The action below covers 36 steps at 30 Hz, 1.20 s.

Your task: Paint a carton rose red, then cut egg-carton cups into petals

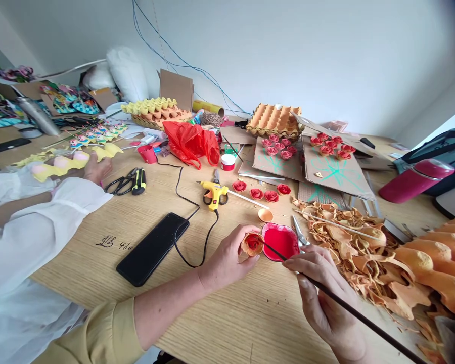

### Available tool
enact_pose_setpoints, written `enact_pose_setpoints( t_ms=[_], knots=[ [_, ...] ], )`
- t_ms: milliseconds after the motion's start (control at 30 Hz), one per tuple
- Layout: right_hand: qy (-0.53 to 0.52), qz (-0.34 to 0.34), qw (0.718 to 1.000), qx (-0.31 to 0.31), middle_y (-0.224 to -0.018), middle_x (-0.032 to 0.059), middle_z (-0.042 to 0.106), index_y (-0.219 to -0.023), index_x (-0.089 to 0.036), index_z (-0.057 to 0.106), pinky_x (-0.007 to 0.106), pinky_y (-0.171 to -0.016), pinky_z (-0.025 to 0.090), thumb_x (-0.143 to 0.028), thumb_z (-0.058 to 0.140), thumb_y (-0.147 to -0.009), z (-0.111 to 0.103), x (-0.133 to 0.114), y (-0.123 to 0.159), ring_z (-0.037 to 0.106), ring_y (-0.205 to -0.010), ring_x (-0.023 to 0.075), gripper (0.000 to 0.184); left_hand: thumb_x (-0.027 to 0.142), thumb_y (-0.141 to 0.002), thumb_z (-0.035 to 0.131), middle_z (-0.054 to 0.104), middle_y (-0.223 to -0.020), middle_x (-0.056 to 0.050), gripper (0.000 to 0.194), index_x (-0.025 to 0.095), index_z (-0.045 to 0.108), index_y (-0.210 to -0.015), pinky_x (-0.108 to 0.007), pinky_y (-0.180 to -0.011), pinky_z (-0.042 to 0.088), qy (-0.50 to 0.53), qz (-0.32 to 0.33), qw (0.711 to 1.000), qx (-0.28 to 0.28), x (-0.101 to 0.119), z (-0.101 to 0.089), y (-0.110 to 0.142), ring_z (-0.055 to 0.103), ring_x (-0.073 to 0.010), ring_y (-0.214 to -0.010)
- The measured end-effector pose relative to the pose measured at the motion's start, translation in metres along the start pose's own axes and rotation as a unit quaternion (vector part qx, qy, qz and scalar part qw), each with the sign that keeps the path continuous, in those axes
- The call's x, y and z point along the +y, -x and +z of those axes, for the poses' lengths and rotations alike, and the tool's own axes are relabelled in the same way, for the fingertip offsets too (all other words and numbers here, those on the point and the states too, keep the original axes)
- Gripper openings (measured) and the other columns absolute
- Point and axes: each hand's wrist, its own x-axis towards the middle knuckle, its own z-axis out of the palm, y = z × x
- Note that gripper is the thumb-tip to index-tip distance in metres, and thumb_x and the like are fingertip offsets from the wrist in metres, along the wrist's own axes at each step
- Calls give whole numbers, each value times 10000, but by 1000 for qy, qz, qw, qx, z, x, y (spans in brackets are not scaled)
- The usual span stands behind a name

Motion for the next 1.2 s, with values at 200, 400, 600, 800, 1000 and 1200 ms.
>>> enact_pose_setpoints(
  t_ms=[200, 400, 600, 800, 1000, 1200],
  knots=[
    [11, -10, 999, -41, -909, 36, 690, -1202, -228, 607, 431, -874, 486, -58, 496, -912, 3, 1, -2, 641, -797, 180, 354, 90, -831, 626, 641, -1181, -56, 463, 233, 490, -1250, -323, -961, 506, 10, 21, 1000, -13, 5, -1, 1, 630, -190, -1076],
    [44, -21, 998, -42, -944, 44, 697, -1212, -224, 607, 427, -873, 484, -46, 529, -896, 2, 2, 0, 637, -813, 180, 371, 90, -834, 628, 646, -1151, -47, 428, 231, 504, -1219, -307, -933, 509, 9, 21, 1000, -6, 4, -1, 0, 633, -182, -1047],
    [38, -41, 998, -18, -908, 47, 679, -1159, -175, 619, 436, -911, 471, -46, 532, -881, -3, 2, 2, 636, -839, 185, 318, 75, -830, 636, 638, -1143, -38, 443, 229, 491, -1220, -294, -930, 504, 1, 22, 1000, -2, 3, -1, 0, 628, -169, -1041],
    [9, -27, 999, -26, -927, 42, 693, -1167, -189, 610, 440, -926, 464, -44, 505, -889, -2, 1, 0, 651, -816, 174, 331, 100, -852, 631, 626, -1183, -53, 440, 233, 474, -1241, -312, -983, 497, 7, 38, 999, -22, 2, -2, 1, 619, -182, -1109],
    [2, -11, 999, -35, -934, 50, 674, -1172, -208, 602, 439, -914, 475, -66, 475, -926, 1, 2, -4, 631, -852, 184, 311, 72, -818, 642, 624, -1220, -65, 512, 232, 467, -1273, -316, -986, 506, 14, 50, 998, -37, -2, -1, 3, 623, -194, -1136],
    [17, -32, 998, -58, -933, 68, 663, -1190, -150, 595, 436, -906, 447, -19, 476, -919, 0, 3, -4, 600, -829, 174, 324, 78, -831, 630, 631, -1191, -59, 479, 232, 484, -1261, -311, -982, 500, 8, 56, 998, -22, -1, -1, 2, 624, -188, -1117]
  ],
)
